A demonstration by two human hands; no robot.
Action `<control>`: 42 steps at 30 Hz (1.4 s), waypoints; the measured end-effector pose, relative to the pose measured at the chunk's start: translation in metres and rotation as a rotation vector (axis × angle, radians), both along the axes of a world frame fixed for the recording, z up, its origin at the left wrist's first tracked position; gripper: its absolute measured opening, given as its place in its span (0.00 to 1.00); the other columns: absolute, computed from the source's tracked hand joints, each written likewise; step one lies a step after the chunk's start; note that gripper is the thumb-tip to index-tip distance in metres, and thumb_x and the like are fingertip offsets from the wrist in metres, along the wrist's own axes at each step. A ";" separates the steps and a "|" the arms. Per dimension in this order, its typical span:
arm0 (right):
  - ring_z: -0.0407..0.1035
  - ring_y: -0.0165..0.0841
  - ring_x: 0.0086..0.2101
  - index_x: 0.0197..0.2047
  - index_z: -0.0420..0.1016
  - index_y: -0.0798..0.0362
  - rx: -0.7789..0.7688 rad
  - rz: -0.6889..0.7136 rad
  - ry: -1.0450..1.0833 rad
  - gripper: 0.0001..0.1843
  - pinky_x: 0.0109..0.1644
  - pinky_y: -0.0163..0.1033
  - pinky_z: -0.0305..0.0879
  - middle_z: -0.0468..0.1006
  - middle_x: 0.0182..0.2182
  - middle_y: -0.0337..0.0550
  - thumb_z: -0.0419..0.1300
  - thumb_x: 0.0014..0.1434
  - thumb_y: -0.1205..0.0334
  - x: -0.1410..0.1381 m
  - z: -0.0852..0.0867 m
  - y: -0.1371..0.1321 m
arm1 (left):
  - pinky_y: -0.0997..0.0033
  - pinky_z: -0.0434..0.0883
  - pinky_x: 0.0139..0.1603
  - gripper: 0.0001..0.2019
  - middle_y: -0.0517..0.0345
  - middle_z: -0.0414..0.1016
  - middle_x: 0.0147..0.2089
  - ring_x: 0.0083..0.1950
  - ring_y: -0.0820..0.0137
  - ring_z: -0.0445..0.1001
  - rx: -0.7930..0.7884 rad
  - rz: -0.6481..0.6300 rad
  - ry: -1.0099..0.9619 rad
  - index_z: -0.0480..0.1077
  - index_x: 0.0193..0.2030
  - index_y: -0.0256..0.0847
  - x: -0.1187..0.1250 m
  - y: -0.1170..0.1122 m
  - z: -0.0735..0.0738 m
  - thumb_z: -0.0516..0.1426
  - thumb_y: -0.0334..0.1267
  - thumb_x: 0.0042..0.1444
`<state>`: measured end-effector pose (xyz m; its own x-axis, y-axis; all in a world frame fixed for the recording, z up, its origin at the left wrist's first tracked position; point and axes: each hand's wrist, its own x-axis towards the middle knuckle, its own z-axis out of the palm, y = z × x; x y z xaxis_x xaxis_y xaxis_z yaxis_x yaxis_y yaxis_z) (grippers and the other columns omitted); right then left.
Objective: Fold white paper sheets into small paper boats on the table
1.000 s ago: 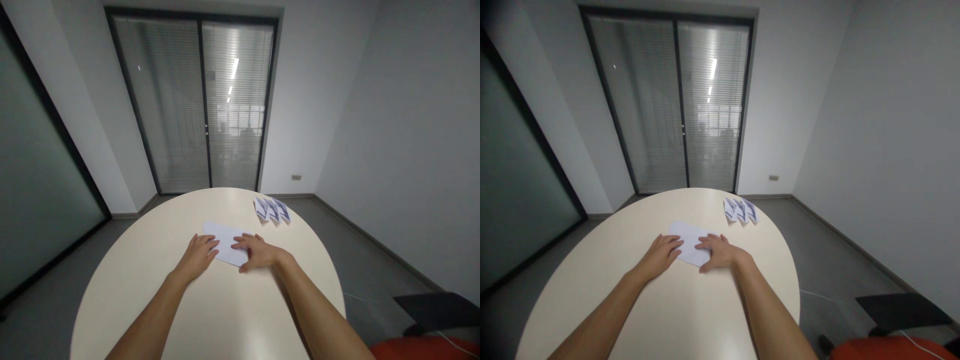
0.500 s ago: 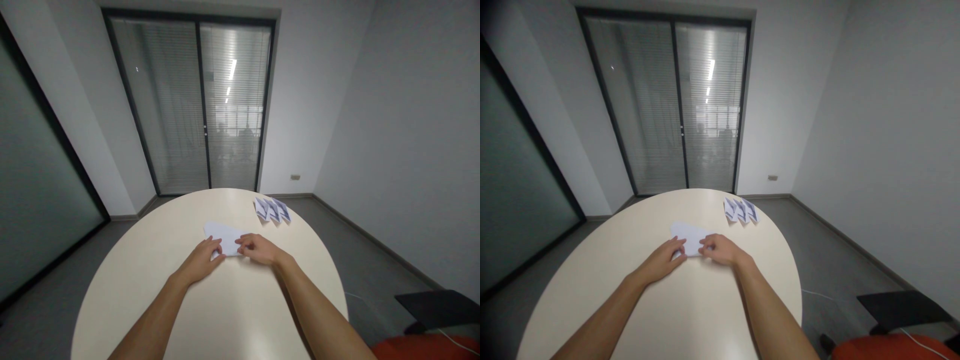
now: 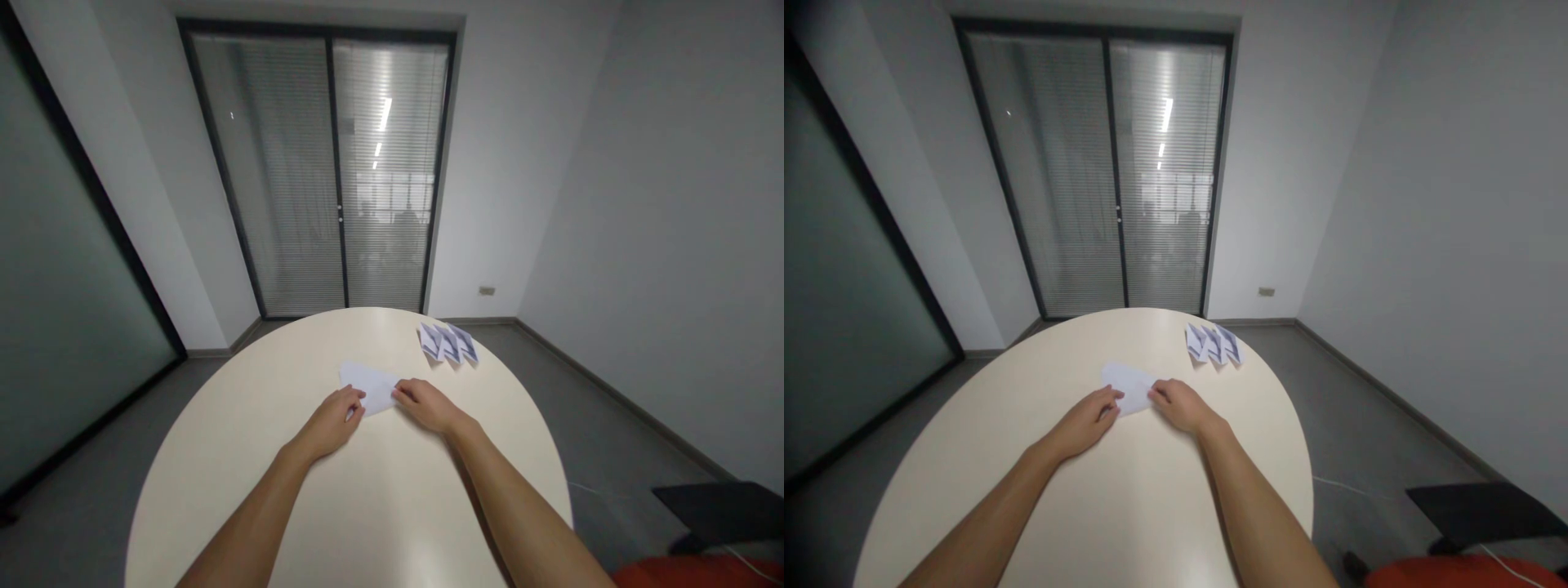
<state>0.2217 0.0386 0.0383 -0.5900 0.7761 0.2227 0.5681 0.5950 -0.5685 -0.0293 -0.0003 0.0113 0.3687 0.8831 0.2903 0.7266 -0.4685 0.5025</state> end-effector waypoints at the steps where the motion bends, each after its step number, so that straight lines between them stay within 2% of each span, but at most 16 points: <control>1: 0.68 0.34 0.31 0.36 0.76 0.55 0.008 -0.009 -0.001 0.17 0.37 0.36 0.58 0.79 0.32 0.46 0.51 0.71 0.56 -0.001 0.000 -0.001 | 0.60 0.68 0.59 0.11 0.48 0.78 0.53 0.56 0.61 0.74 0.011 -0.012 -0.016 0.73 0.39 0.41 0.001 -0.001 0.002 0.50 0.38 0.67; 3: 0.69 0.34 0.32 0.37 0.76 0.55 0.026 -0.024 -0.002 0.16 0.37 0.36 0.58 0.79 0.33 0.46 0.52 0.70 0.57 -0.002 0.000 -0.002 | 0.63 0.70 0.53 0.10 0.50 0.78 0.46 0.49 0.63 0.75 0.023 -0.035 -0.034 0.71 0.36 0.42 0.001 -0.003 0.006 0.51 0.38 0.66; 6: 0.71 0.36 0.36 0.43 0.78 0.54 0.045 -0.023 0.009 0.15 0.41 0.37 0.61 0.81 0.37 0.48 0.52 0.70 0.58 -0.002 -0.004 -0.004 | 0.64 0.69 0.49 0.08 0.53 0.76 0.40 0.44 0.64 0.73 0.028 -0.044 -0.050 0.70 0.35 0.42 0.001 -0.006 0.009 0.52 0.36 0.64; 11: 0.73 0.39 0.42 0.59 0.74 0.54 0.050 -0.078 0.036 0.19 0.49 0.41 0.65 0.81 0.45 0.51 0.53 0.69 0.60 -0.003 -0.015 -0.004 | 0.65 0.68 0.48 0.03 0.55 0.75 0.40 0.44 0.64 0.72 0.009 -0.025 -0.084 0.68 0.36 0.42 -0.002 -0.010 0.007 0.55 0.35 0.61; 13: 0.74 0.40 0.44 0.62 0.71 0.54 0.055 -0.093 0.052 0.22 0.51 0.43 0.66 0.81 0.47 0.52 0.53 0.68 0.60 -0.004 -0.017 -0.003 | 0.65 0.68 0.48 0.03 0.55 0.75 0.40 0.44 0.64 0.72 0.010 -0.020 -0.096 0.68 0.36 0.42 -0.002 -0.011 0.007 0.55 0.35 0.61; 18: 0.73 0.41 0.50 0.61 0.73 0.55 0.088 -0.054 0.078 0.21 0.57 0.45 0.67 0.79 0.53 0.53 0.54 0.66 0.64 -0.004 -0.021 0.000 | 0.63 0.70 0.51 0.03 0.53 0.76 0.43 0.46 0.63 0.74 -0.014 0.003 -0.087 0.70 0.40 0.42 -0.003 -0.012 0.008 0.56 0.35 0.60; 22: 0.72 0.41 0.52 0.58 0.76 0.54 0.111 -0.045 0.072 0.20 0.60 0.46 0.65 0.79 0.53 0.51 0.54 0.65 0.67 -0.005 -0.022 0.000 | 0.58 0.67 0.64 0.16 0.47 0.75 0.58 0.59 0.60 0.73 -0.026 0.012 -0.082 0.72 0.55 0.40 -0.004 -0.011 0.005 0.58 0.35 0.59; 25: 0.73 0.40 0.50 0.56 0.78 0.55 0.119 -0.066 0.050 0.19 0.59 0.44 0.66 0.80 0.51 0.51 0.55 0.63 0.69 -0.008 -0.020 -0.003 | 0.55 0.62 0.69 0.17 0.47 0.72 0.65 0.66 0.59 0.68 -0.013 -0.012 -0.031 0.74 0.58 0.41 -0.004 -0.011 0.003 0.57 0.36 0.62; 30: 0.72 0.39 0.49 0.54 0.80 0.54 0.164 -0.099 -0.018 0.19 0.58 0.42 0.66 0.80 0.48 0.50 0.55 0.63 0.71 -0.008 -0.017 -0.004 | 0.54 0.63 0.69 0.18 0.48 0.72 0.65 0.66 0.58 0.68 0.007 -0.013 0.041 0.76 0.58 0.41 -0.003 -0.010 -0.002 0.55 0.38 0.64; 35: 0.71 0.41 0.53 0.52 0.81 0.50 0.266 -0.148 -0.120 0.19 0.60 0.46 0.64 0.79 0.53 0.49 0.56 0.63 0.72 -0.007 -0.014 -0.005 | 0.53 0.64 0.69 0.17 0.50 0.73 0.65 0.65 0.57 0.68 0.054 -0.026 0.075 0.76 0.58 0.44 0.005 -0.008 -0.002 0.58 0.41 0.63; 37: 0.70 0.41 0.55 0.55 0.80 0.49 0.272 -0.098 -0.105 0.20 0.61 0.46 0.63 0.79 0.55 0.48 0.56 0.63 0.70 -0.010 -0.014 -0.007 | 0.53 0.64 0.68 0.17 0.51 0.74 0.64 0.64 0.57 0.69 0.077 -0.036 0.084 0.76 0.58 0.45 0.009 -0.009 0.000 0.59 0.41 0.62; 39: 0.69 0.41 0.58 0.59 0.77 0.51 0.255 0.010 -0.083 0.20 0.64 0.46 0.62 0.77 0.58 0.49 0.56 0.66 0.65 -0.015 -0.016 -0.010 | 0.53 0.65 0.67 0.17 0.51 0.74 0.63 0.63 0.58 0.69 0.100 -0.057 0.092 0.76 0.58 0.47 0.011 -0.011 0.003 0.59 0.42 0.62; 42: 0.64 0.43 0.63 0.64 0.72 0.53 0.235 0.102 -0.100 0.23 0.69 0.51 0.56 0.72 0.63 0.53 0.54 0.68 0.60 -0.018 -0.020 -0.011 | 0.53 0.65 0.66 0.17 0.52 0.74 0.62 0.62 0.58 0.69 0.111 -0.083 0.097 0.75 0.58 0.47 0.012 -0.012 0.004 0.58 0.41 0.63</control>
<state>0.2033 0.0274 0.0179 -0.6904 0.6455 0.3265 0.5448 0.7609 -0.3524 -0.0172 -0.0120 0.0149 0.4696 0.8129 0.3443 0.7258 -0.5776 0.3738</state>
